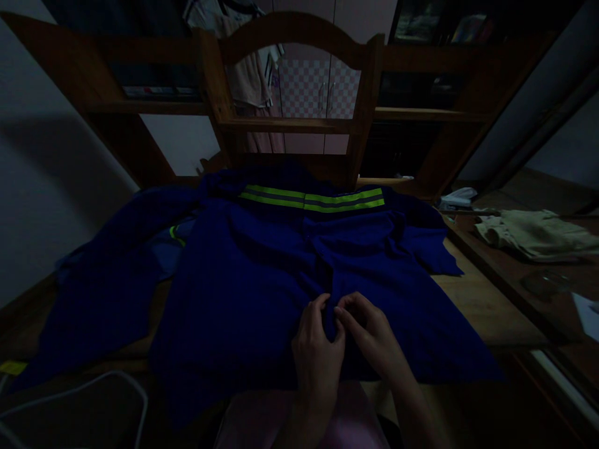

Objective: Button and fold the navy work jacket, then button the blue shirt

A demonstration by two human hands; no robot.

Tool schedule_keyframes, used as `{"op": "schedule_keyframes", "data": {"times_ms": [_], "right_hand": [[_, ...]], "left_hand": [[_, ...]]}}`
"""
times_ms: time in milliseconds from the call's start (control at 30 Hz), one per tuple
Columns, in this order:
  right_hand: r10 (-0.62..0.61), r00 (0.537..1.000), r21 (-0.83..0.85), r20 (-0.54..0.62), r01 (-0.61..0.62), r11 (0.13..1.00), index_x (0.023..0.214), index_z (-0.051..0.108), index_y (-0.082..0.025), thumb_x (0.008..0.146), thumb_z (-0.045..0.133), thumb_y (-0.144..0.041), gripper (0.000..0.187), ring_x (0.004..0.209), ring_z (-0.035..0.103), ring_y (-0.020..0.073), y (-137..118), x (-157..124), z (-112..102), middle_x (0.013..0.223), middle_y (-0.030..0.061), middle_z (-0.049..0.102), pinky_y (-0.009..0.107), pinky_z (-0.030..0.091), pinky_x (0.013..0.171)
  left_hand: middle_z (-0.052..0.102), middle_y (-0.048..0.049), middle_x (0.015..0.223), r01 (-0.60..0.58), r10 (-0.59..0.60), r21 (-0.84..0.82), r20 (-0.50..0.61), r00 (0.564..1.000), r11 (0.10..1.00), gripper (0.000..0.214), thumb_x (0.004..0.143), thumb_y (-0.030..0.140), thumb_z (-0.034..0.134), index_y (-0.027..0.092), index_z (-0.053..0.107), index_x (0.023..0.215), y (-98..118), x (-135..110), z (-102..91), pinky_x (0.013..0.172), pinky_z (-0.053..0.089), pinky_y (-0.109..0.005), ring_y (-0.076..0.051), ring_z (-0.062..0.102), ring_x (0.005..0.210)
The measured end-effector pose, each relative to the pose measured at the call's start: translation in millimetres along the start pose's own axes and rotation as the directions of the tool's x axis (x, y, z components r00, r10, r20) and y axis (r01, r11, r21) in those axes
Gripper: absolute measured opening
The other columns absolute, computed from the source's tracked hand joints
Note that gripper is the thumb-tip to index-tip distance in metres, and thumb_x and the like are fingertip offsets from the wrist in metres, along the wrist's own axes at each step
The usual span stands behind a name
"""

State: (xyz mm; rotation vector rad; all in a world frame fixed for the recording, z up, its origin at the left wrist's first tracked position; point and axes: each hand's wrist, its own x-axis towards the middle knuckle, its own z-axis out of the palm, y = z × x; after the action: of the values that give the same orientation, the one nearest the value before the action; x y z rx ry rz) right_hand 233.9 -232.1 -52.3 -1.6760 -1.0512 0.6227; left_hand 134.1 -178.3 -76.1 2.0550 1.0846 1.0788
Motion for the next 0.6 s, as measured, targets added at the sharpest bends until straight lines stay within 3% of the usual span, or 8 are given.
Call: {"op": "schedule_keyframes", "data": {"times_ms": [133, 267, 433, 600], "right_hand": [[0.054, 0.998, 0.049, -0.021, -0.053, 0.997, 0.088, 0.058, -0.021, 0.091, 0.054, -0.038, 0.017, 0.073, 0.056, 0.0134, 4.8, 2.3, 1.8, 0.081, -0.0015, 0.059, 0.023, 0.042, 0.064], [0.075, 0.995, 0.05, -0.066, -0.071, 0.996, 0.087, 0.059, -0.021, 0.089, 0.055, -0.039, 0.018, 0.075, 0.057, 0.0147, 8.3, 3.5, 4.8, 0.081, -0.0009, 0.061, 0.024, 0.042, 0.065], [0.089, 0.991, 0.029, -0.096, -0.087, 0.996, 0.085, 0.06, -0.021, 0.088, 0.057, -0.04, 0.019, 0.075, 0.058, 0.0157, 8.4, 4.0, 7.3, 0.081, -0.0003, 0.063, 0.025, 0.042, 0.066], [0.109, 0.989, -0.004, -0.103, -0.11, 0.994, 0.084, 0.061, -0.021, 0.086, 0.059, -0.038, 0.017, 0.074, 0.058, 0.0158, 6.9, 3.4, 7.5, 0.08, -0.0004, 0.064, 0.025, 0.042, 0.065]], "left_hand": [[0.063, -0.0047, 0.106, 0.015, -0.015, -0.004, -0.021, 1.0, 1.0, 0.037, 0.083, 0.016, 0.059, 0.023, 0.049, 0.118, 2.3, -0.8, 1.2, 0.082, 0.05, -0.03, -0.018, 0.061, 0.097], [0.063, -0.0047, 0.098, 0.031, -0.029, 0.053, -0.04, 0.999, 0.998, 0.022, 0.084, 0.021, 0.059, 0.02, 0.053, 0.105, 3.8, -0.8, -1.6, 0.078, 0.049, -0.031, -0.019, 0.061, 0.091], [0.059, -0.0027, 0.084, 0.043, -0.048, 0.192, 0.02, 0.999, 0.98, 0.008, 0.084, 0.024, 0.059, 0.019, 0.054, 0.087, 6.2, 0.5, -6.7, 0.073, 0.048, -0.033, -0.02, 0.059, 0.081], [0.058, -0.0037, 0.083, 0.027, -0.039, 0.243, 0.046, 0.998, 0.97, 0.004, 0.085, 0.022, 0.056, 0.018, 0.053, 0.086, 10.2, 2.6, -7.0, 0.074, 0.046, -0.034, -0.021, 0.058, 0.082]]}}
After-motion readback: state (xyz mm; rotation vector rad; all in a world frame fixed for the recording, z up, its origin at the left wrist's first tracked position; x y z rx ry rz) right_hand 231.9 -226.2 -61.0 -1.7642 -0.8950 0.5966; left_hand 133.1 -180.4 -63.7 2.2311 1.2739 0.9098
